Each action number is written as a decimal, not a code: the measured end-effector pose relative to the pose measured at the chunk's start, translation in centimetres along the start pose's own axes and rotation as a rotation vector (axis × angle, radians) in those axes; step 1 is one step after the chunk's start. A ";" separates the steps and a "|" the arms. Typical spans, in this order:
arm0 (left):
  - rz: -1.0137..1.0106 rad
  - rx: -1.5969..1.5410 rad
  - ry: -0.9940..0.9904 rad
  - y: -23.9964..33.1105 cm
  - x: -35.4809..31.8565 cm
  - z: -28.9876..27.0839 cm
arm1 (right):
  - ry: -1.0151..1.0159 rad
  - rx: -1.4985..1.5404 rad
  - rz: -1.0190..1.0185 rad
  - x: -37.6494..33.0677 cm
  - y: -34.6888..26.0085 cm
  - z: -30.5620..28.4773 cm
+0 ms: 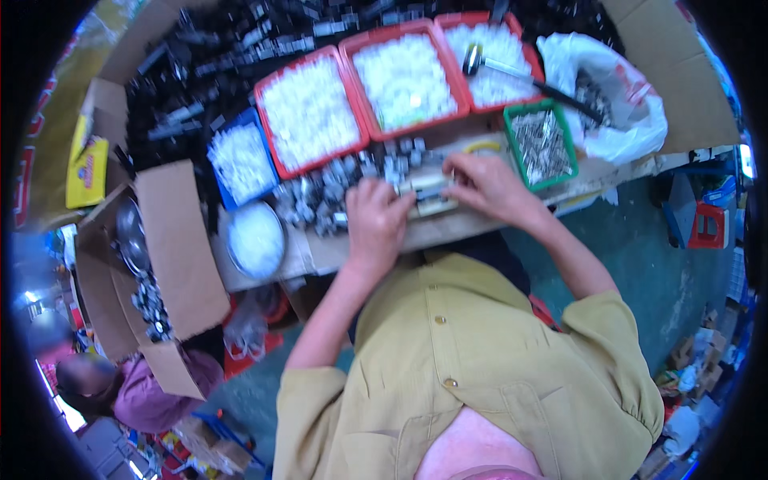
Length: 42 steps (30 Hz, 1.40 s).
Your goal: The person assembles small lock mechanisms at a workbench. They pick up a metal lock body, insert a white plastic component, place a metal pin, and use a hammer to tap the pin into place. The person then uses pliers to adjust the pin and places the finished unit aside before repeating the process with new parts.
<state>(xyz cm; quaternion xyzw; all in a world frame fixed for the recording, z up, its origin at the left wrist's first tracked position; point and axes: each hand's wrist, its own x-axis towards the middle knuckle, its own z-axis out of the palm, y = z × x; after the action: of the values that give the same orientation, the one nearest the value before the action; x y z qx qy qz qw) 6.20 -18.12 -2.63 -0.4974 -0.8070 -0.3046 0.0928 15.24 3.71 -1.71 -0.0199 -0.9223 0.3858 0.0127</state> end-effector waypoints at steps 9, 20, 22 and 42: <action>-0.059 -0.090 0.008 0.1 0.4 -0.8 | 0.231 -0.242 -0.226 8.9 -1.3 -6.4; -0.157 -0.058 0.093 0.0 0.0 -3.6 | 0.584 -0.711 -0.178 25.0 6.1 -13.2; -0.172 -0.043 0.098 -0.2 0.2 -4.1 | 0.601 -0.840 -0.155 26.8 7.9 -13.6; -0.757 -0.778 0.348 -0.7 2.3 -6.2 | 0.509 -1.115 -0.895 17.0 -5.1 -6.4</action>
<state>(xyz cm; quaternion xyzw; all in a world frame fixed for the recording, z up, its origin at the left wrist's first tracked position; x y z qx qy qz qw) 3.48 -20.25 3.06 -0.1135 -0.7302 -0.6688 -0.0814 -1.63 5.50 6.59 0.2645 -0.8694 -0.1962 0.3684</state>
